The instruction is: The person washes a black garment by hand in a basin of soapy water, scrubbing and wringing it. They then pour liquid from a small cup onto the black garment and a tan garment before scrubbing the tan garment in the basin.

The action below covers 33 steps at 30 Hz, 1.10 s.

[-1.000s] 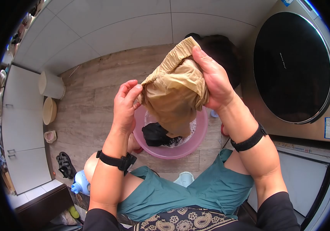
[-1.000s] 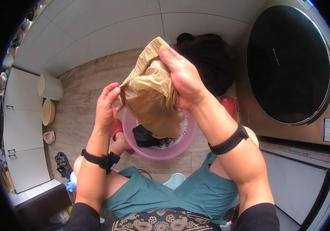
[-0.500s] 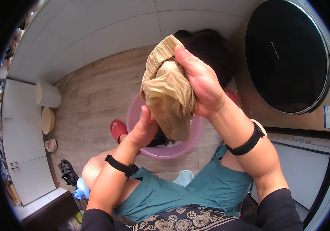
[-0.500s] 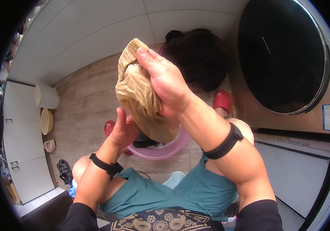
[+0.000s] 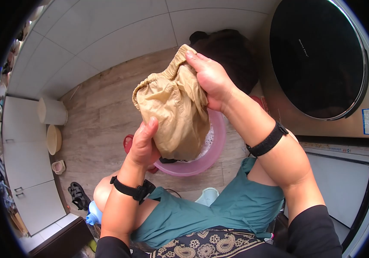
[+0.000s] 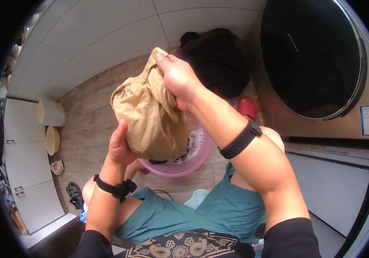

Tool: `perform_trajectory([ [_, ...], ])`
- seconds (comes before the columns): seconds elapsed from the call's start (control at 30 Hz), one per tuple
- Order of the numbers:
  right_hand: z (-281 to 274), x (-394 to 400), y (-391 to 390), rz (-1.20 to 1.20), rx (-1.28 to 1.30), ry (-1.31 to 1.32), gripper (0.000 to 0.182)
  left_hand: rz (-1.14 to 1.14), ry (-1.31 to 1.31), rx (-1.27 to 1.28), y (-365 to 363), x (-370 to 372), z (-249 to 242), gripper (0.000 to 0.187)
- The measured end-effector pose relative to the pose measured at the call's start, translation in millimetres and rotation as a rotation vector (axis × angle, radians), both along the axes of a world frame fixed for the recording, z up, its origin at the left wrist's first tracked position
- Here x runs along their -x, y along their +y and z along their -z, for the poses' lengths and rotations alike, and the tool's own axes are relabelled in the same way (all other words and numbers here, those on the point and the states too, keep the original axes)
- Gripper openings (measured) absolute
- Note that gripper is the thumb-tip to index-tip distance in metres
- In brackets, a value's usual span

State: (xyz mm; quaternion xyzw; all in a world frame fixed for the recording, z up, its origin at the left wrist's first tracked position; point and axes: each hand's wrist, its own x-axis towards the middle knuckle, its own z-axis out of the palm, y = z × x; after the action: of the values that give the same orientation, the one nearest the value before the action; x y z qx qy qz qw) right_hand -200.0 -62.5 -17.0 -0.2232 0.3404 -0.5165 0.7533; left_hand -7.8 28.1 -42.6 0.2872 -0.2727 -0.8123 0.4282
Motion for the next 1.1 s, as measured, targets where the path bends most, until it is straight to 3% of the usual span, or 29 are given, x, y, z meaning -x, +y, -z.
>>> perform_trajectory([
  [0.17, 0, -7, 4, -0.045, 0.016, 0.213, 0.04, 0.098, 0.094, -0.073, 3, -2, -2, 0.076],
  [0.47, 29, 0, -9, -0.077, -0.007, 0.391, 0.049, -0.025, 0.234, -0.118, 8, 0, -13, 0.07],
  [0.63, 47, 36, -10, -0.138, -0.169, 0.721, 0.061, -0.132, 0.255, -0.137, 5, 1, -20, 0.068],
  [0.8, 80, 85, -24, -0.108, -0.227, 1.015, 0.052, -0.275, 0.27, -0.172, -4, -6, -30, 0.062],
  [0.93, 155, 126, -27, -0.291, -0.24, 1.274, 0.054, -0.375, 0.239, -0.177, -12, -12, -33, 0.054],
  [1.0, 219, 149, -17, -0.445, -0.051, 1.651, 0.064, -0.398, 0.201, -0.186, -15, -17, -35, 0.053],
  [1.1, 221, 138, 11, -0.771, -0.269, 1.832, 0.078, -0.443, 0.153, -0.201, -17, -23, -37, 0.054],
])
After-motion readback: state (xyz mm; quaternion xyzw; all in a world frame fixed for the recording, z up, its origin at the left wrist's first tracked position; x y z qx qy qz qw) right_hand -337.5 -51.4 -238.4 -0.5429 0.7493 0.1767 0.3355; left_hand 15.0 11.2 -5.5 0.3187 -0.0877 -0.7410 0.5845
